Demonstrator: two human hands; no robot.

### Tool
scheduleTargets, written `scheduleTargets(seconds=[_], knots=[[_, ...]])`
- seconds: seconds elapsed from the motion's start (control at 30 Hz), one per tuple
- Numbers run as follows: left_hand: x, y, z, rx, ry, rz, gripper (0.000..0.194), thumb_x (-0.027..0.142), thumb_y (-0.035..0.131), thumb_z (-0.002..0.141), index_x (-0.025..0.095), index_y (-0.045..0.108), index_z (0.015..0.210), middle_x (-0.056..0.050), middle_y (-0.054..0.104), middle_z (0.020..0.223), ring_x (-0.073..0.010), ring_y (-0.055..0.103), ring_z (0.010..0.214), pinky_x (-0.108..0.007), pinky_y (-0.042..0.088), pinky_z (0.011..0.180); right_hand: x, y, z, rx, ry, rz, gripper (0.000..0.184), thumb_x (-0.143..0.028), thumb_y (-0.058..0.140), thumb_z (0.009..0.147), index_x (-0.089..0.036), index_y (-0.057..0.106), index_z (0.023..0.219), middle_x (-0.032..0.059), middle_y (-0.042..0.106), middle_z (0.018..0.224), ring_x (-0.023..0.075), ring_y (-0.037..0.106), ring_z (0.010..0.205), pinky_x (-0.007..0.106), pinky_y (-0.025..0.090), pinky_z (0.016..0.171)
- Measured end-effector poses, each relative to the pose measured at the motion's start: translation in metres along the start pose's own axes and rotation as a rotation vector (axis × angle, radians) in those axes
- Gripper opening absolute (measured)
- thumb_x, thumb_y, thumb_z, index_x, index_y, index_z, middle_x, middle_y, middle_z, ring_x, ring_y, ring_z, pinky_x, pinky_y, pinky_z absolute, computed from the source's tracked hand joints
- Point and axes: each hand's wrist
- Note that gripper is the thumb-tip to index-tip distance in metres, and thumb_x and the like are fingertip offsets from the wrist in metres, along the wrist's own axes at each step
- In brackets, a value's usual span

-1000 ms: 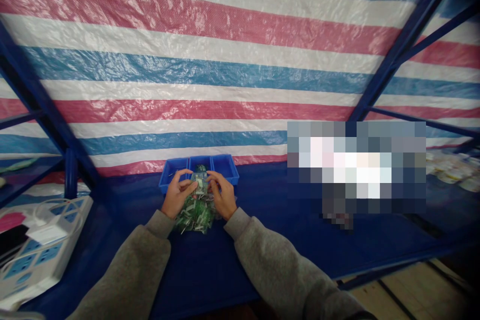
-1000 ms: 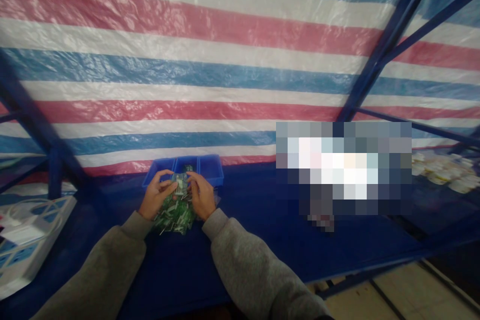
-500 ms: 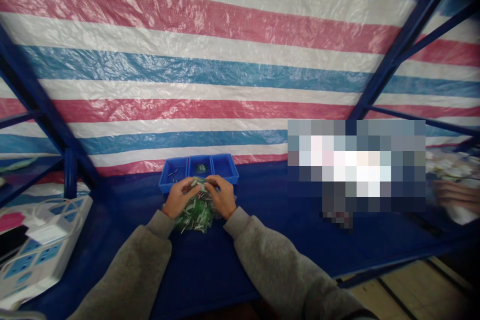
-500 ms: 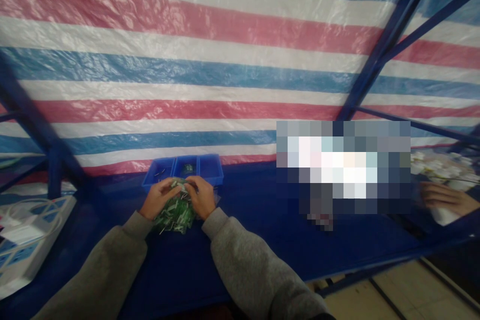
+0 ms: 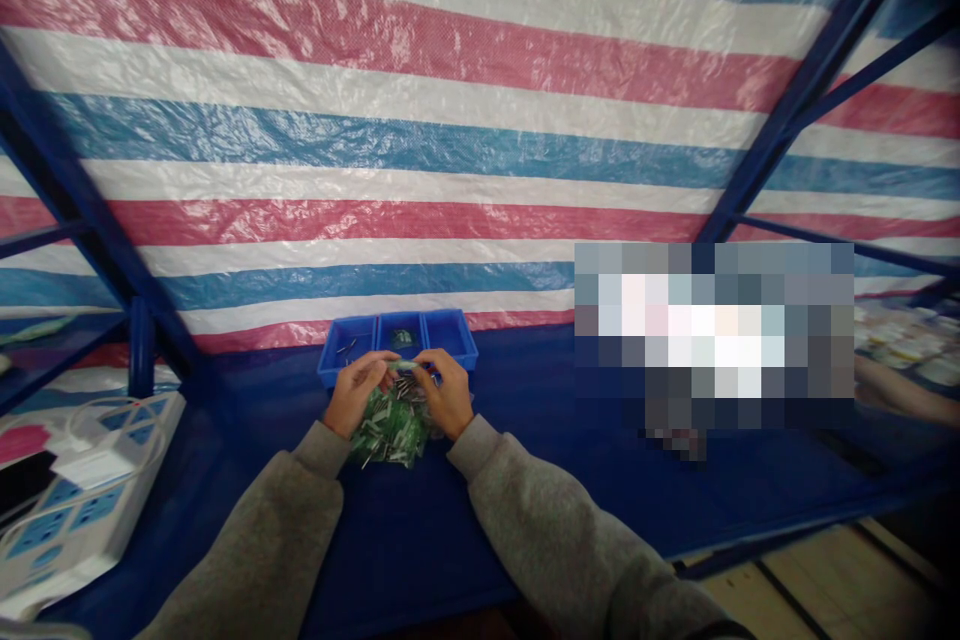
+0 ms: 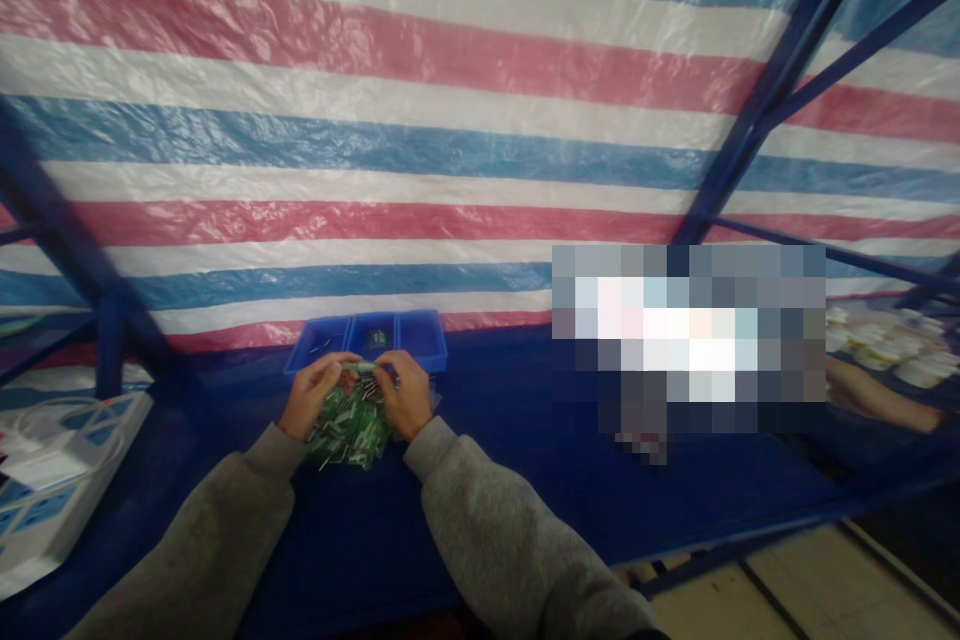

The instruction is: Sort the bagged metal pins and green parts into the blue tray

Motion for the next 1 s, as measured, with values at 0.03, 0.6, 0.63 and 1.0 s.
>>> scheduleTargets(seconds=[0.03, 0.6, 0.63, 1.0], knots=[[0.000, 0.000, 0.000, 0.000, 0.021, 0.050, 0.033, 0.041, 0.054, 0.082, 0.015, 0.063, 0.100, -0.004, 0.063, 0.077, -0.0150, 0.058, 0.067, -0.025, 0.047, 0.061, 0.001, 0.000, 0.000, 0.004, 0.018, 0.002, 0.012, -0.023, 0.053, 0.083, -0.019, 0.064, 0.087, 0.0037, 0.063, 0.085, 0.0156, 0.059, 0.080, 0.027, 0.047, 0.073], [-0.002, -0.002, 0.004, 0.045, -0.068, -0.045, 0.046, 0.033, 0.068, 0.071, 0.016, 0.052, 0.111, 0.001, 0.062, 0.068, -0.0135, 0.060, 0.057, -0.024, 0.047, 0.053, 0.003, 0.004, 0.005, -0.003, 0.444, 0.496, 0.031, -0.044, 0.057, 0.078, -0.016, 0.057, 0.091, -0.0027, 0.058, 0.054, 0.0105, 0.050, 0.039, 0.021, 0.041, 0.040], [-0.004, -0.002, 0.006, 0.061, -0.061, -0.035, 0.046, 0.034, 0.068, 0.072, 0.016, 0.053, 0.111, 0.001, 0.062, 0.068, -0.0134, 0.060, 0.057, -0.023, 0.047, 0.052, 0.004, 0.004, 0.005, 0.007, 0.448, 0.485, 0.033, -0.046, 0.055, 0.079, -0.015, 0.058, 0.092, -0.0027, 0.058, 0.054, 0.0102, 0.050, 0.039, 0.021, 0.041, 0.039], [-0.017, -0.008, 0.058, 0.225, -0.020, -0.111, 0.072, 0.030, 0.068, 0.072, 0.024, 0.033, 0.135, -0.015, 0.048, 0.129, -0.0195, 0.064, 0.093, -0.033, 0.055, 0.076, 0.008, 0.002, 0.007, 0.114, 0.440, 0.325, 0.031, -0.045, 0.049, 0.082, -0.017, 0.061, 0.084, -0.0040, 0.055, 0.054, 0.0087, 0.048, 0.041, 0.020, 0.041, 0.042]])
Point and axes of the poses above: each hand's wrist, its own z-axis towards the middle knuckle, its own y-axis out of the palm, x = y × z
